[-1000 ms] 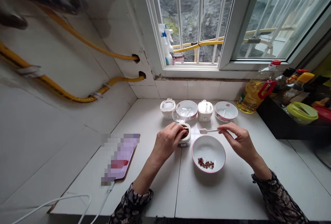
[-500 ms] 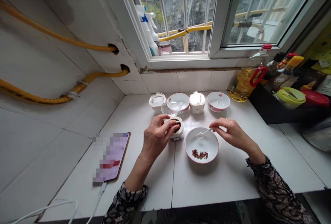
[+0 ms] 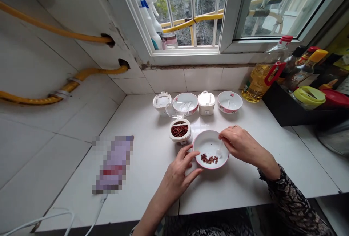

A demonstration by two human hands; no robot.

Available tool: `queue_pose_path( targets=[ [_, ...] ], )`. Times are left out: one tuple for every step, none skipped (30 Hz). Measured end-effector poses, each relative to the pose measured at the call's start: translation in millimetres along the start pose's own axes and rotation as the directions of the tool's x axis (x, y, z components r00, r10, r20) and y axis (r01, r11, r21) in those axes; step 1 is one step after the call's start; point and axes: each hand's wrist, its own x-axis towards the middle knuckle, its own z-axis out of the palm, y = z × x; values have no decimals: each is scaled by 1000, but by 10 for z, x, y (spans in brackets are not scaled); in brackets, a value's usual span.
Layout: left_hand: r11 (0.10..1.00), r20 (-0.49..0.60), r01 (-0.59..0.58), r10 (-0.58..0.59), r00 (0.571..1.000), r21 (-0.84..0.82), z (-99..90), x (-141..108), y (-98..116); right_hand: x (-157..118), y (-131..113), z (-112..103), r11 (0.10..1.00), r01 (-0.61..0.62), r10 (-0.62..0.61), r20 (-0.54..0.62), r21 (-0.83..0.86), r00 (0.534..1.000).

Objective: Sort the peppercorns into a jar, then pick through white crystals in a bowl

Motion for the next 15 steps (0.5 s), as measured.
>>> queue_pose_path(
  targets=[
    [1000,-2,-10,10,1000,12,17,4,-26,4,-2,12,1000,-7,7,-1,0,1000],
    [999,-8,-28,28,1000,41,23,17,-47,7,-4,20,1000,-12,12,-5,1,1000],
    [995,-17,-54,55,998,80,22,35,-61,8,-5,24,1000,-15,15,-11,3,1000],
    [989,-22,-83,86,996,124,15,55,-68,9,-5,28,1000,-14,14,-18,5,1000],
    [979,-24,-112,118,993,169,3,77,-69,10,-5,30,1000,-12,12,-25,8,1000],
    [967,-24,-140,149,989,213,-11,98,-65,11,-3,33,1000,-6,6,-32,12,999],
    [953,-26,-166,178,984,252,-28,117,-58,12,0,37,1000,2,-1,-39,19,999],
    [939,-32,-189,207,978,288,-46,135,-50,12,5,42,1000,11,-10,-49,27,999],
    [924,-41,-208,233,972,321,-66,152,-44,13,11,48,999,19,-17,-60,36,998],
    [909,-48,-224,257,965,352,-86,167,-39,14,17,53,999,25,-22,-72,42,997],
    [893,-53,-240,281,958,381,-107,183,-37,14,23,58,998,31,-27,-85,46,996],
    [875,-57,-254,303,951,411,-126,198,-36,15,28,62,998,34,-29,-99,43,995],
    [857,-56,-265,322,945,442,-144,212,-37,15,29,66,999,35,-31,-113,34,993],
    [836,-56,-276,342,938,474,-159,226,-38,16,27,70,999,37,-34,-125,19,992],
    [814,-57,-289,366,929,503,-170,238,-38,17,22,75,999,37,-37,-135,0,990]
  ],
)
